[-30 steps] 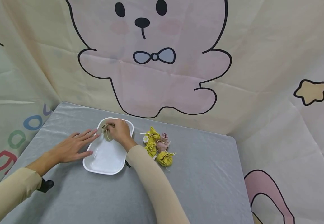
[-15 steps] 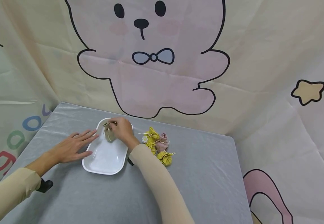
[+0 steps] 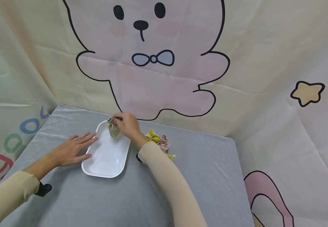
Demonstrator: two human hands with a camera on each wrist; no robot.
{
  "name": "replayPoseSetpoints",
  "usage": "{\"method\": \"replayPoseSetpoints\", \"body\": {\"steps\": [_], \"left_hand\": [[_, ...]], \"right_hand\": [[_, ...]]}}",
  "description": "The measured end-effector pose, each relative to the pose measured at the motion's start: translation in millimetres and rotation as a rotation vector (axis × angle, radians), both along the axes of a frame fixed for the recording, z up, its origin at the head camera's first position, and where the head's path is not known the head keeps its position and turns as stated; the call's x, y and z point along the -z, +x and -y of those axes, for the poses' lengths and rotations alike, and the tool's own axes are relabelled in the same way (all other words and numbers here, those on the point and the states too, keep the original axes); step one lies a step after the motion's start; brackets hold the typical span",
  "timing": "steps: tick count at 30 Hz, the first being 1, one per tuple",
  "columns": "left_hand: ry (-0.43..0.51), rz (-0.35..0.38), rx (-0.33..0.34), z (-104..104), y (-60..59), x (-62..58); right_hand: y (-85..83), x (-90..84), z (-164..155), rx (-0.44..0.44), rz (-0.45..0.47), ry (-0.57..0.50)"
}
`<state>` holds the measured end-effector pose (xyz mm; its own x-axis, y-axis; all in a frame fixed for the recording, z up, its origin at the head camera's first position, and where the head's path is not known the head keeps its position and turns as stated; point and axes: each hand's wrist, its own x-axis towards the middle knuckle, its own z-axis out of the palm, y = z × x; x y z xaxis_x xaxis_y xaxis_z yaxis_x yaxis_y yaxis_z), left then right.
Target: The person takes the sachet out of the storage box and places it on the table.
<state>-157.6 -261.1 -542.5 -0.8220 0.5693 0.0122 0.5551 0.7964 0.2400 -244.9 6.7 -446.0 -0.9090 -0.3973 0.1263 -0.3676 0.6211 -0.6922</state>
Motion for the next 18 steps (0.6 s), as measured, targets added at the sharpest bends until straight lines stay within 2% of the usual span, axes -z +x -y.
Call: {"method": "replayPoseSetpoints", "body": {"steps": [3,18], "left_hand": [[-0.001,0.005,0.003,0,0.2,0.0],[0.018,0.006,0.014,-1,1.9,-2.8]], "right_hand": [[0.7,-8.6,-8,-0.009,0.004,-0.022],[7.4,-45.2,-49,-0.103,-0.094,-0.087]]}}
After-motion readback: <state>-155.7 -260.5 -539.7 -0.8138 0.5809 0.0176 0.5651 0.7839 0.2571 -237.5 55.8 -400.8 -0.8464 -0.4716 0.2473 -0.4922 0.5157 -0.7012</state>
